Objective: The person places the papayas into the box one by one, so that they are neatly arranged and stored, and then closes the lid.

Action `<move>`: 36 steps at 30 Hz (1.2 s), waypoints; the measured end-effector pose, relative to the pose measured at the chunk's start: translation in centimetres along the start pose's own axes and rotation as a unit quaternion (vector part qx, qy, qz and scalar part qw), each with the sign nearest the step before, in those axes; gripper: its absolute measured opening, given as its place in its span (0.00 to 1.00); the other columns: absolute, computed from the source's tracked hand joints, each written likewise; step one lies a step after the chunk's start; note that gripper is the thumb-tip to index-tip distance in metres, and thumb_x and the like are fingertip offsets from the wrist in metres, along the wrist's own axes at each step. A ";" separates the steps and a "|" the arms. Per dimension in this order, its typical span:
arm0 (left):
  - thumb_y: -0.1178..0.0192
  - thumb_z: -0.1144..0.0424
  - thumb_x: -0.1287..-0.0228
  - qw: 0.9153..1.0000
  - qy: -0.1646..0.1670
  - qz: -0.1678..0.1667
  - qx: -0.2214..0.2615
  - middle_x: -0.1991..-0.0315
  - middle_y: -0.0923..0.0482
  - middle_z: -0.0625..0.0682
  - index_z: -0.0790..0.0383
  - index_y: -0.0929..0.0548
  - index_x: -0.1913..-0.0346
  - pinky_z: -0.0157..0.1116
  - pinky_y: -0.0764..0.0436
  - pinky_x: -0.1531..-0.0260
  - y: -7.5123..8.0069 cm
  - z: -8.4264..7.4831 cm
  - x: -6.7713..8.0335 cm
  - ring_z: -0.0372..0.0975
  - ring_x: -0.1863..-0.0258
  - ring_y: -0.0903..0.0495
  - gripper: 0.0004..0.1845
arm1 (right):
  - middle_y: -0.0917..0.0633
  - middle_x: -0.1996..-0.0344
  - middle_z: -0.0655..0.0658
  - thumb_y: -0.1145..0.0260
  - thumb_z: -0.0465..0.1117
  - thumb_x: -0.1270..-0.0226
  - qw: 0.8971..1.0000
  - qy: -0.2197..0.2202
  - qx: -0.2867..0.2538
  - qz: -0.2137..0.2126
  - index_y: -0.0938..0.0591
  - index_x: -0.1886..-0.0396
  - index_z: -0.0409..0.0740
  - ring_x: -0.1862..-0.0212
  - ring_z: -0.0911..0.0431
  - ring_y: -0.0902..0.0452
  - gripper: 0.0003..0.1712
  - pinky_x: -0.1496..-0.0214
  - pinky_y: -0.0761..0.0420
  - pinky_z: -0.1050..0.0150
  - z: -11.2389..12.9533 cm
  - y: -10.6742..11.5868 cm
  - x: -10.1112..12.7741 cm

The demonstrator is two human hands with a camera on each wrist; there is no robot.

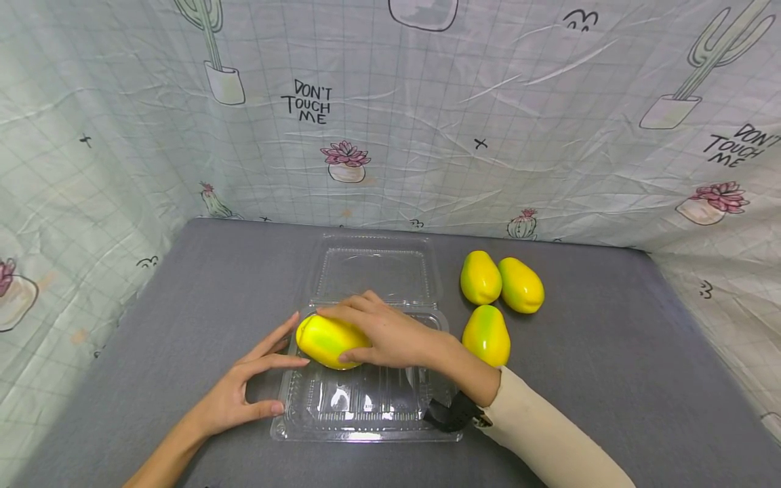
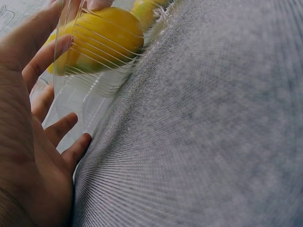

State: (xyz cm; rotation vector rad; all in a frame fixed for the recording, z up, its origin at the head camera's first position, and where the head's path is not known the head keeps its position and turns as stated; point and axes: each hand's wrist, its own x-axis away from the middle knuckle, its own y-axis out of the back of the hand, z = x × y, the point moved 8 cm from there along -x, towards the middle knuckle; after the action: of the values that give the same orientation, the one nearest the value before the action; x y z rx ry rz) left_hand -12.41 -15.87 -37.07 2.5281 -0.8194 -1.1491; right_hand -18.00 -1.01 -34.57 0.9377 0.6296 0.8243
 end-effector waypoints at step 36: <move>0.36 0.60 0.50 1.000 0.009 -0.002 -0.014 0.37 0.56 0.75 0.71 0.28 0.46 0.37 0.45 0.38 0.0 -0.1 0.0 0.63 0.38 0.54 0.28 | 0.36 0.41 0.56 0.44 0.56 0.40 0.999 0.012 0.024 -0.017 0.47 0.32 0.61 0.44 0.60 0.42 0.38 0.48 0.31 0.64 1.9 4.0 1.4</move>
State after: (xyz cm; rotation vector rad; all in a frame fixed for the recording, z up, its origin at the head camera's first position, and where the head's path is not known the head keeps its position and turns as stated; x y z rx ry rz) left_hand -12.32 -15.87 -37.04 2.5147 -0.7901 -1.1287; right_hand -17.06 0.63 -30.36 0.9602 0.6875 0.7943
